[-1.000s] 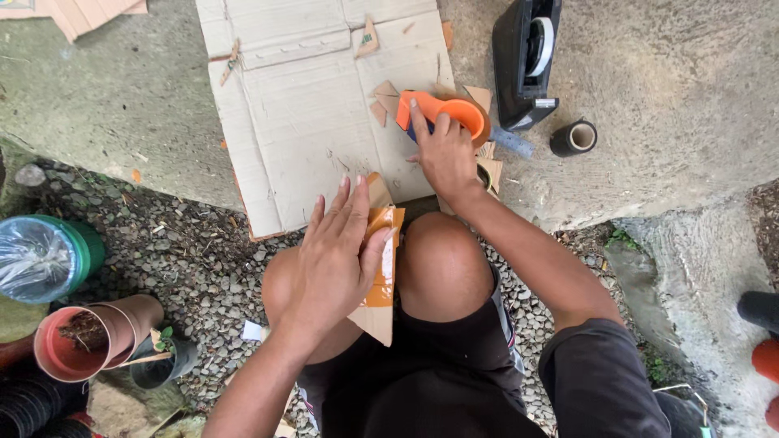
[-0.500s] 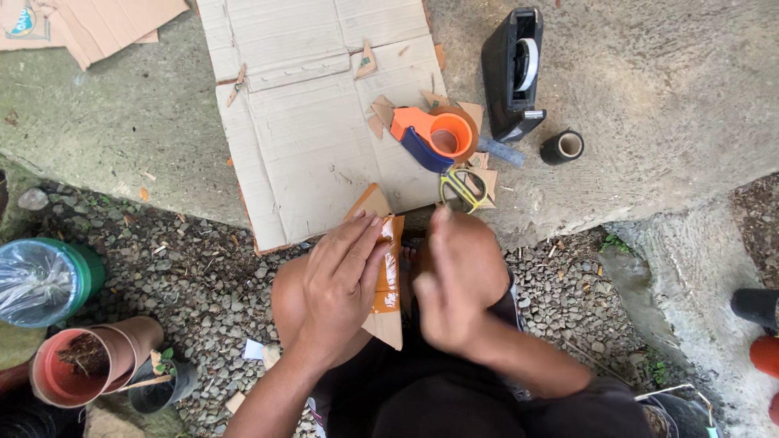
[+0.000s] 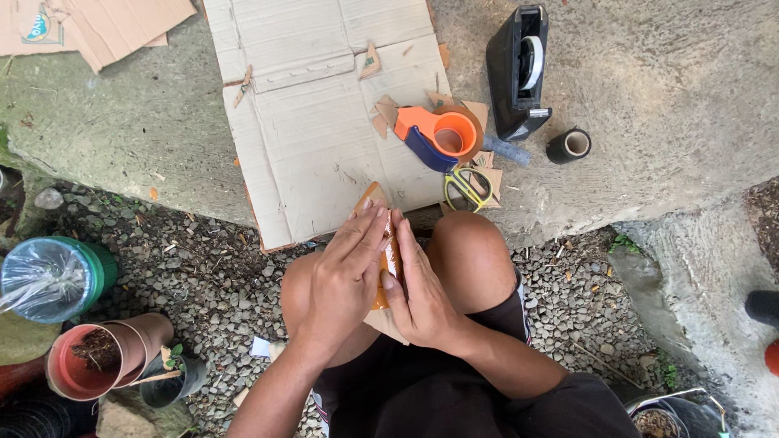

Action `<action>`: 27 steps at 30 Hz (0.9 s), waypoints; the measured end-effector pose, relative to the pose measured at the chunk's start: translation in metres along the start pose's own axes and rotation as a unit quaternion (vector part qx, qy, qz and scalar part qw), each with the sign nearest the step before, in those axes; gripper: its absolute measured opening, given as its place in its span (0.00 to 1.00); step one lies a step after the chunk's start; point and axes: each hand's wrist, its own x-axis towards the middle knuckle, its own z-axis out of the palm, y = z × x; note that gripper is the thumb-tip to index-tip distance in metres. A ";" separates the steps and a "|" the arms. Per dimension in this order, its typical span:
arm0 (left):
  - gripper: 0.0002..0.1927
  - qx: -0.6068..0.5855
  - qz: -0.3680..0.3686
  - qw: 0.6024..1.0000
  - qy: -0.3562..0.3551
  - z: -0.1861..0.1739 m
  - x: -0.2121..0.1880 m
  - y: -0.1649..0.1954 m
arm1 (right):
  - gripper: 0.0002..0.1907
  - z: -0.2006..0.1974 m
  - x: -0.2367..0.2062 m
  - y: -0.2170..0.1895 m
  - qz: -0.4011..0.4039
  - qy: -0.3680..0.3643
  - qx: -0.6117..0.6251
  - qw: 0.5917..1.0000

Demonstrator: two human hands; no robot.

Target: The person cuts a piece of cardboard with scissors, folds it into a box shape, and secures the edges with tape. The person handles the cardboard, scissors, and tape dispenser throughout the process.

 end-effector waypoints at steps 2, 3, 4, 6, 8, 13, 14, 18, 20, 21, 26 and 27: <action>0.24 0.002 -0.003 1.000 -0.020 0.001 0.003 -0.002 | 0.36 -0.001 0.001 0.002 0.004 -0.002 0.006 1.000; 0.24 -0.005 -0.006 1.000 -0.025 0.002 0.005 -0.003 | 0.36 -0.002 0.001 0.004 0.007 -0.005 0.012 1.000; 0.25 -0.013 -0.009 0.999 -0.030 0.003 0.007 -0.003 | 0.36 -0.004 0.002 0.005 0.009 -0.007 0.019 1.000; 0.26 -0.032 -0.041 0.997 -0.064 0.003 0.010 -0.004 | 0.36 -0.005 0.003 0.007 0.014 -0.008 0.044 0.999; 0.26 -0.055 -0.064 0.992 -0.092 0.002 0.014 -0.006 | 0.37 -0.007 0.005 0.010 0.022 -0.011 0.071 0.997; 0.26 -0.087 -0.068 0.985 -0.136 0.000 0.018 -0.012 | 0.38 -0.010 0.006 0.014 0.035 -0.016 0.117 0.992; 0.26 -0.097 -0.079 0.982 -0.142 0.000 0.018 -0.013 | 0.38 -0.010 0.006 0.014 0.040 -0.017 0.122 0.992; 0.27 -0.112 -0.090 0.976 -0.162 0.000 0.021 -0.015 | 0.38 -0.009 0.008 0.014 0.044 -0.012 0.138 0.989; 0.26 -0.106 -0.093 0.974 -0.178 -0.002 0.022 -0.017 | 0.39 -0.009 0.009 0.014 0.043 -0.011 0.145 0.988; 0.26 -0.101 -0.099 0.972 -0.190 -0.002 0.022 -0.017 | 0.39 -0.009 0.009 0.014 0.045 -0.012 0.148 0.988; 0.29 -0.111 -0.110 0.961 -0.228 -0.003 0.023 -0.023 | 0.44 -0.011 0.008 0.023 0.068 -0.024 0.138 0.988; 0.29 -0.103 -0.111 0.961 -0.230 -0.003 0.022 -0.023 | 0.44 -0.010 0.006 0.025 0.062 -0.024 0.108 0.992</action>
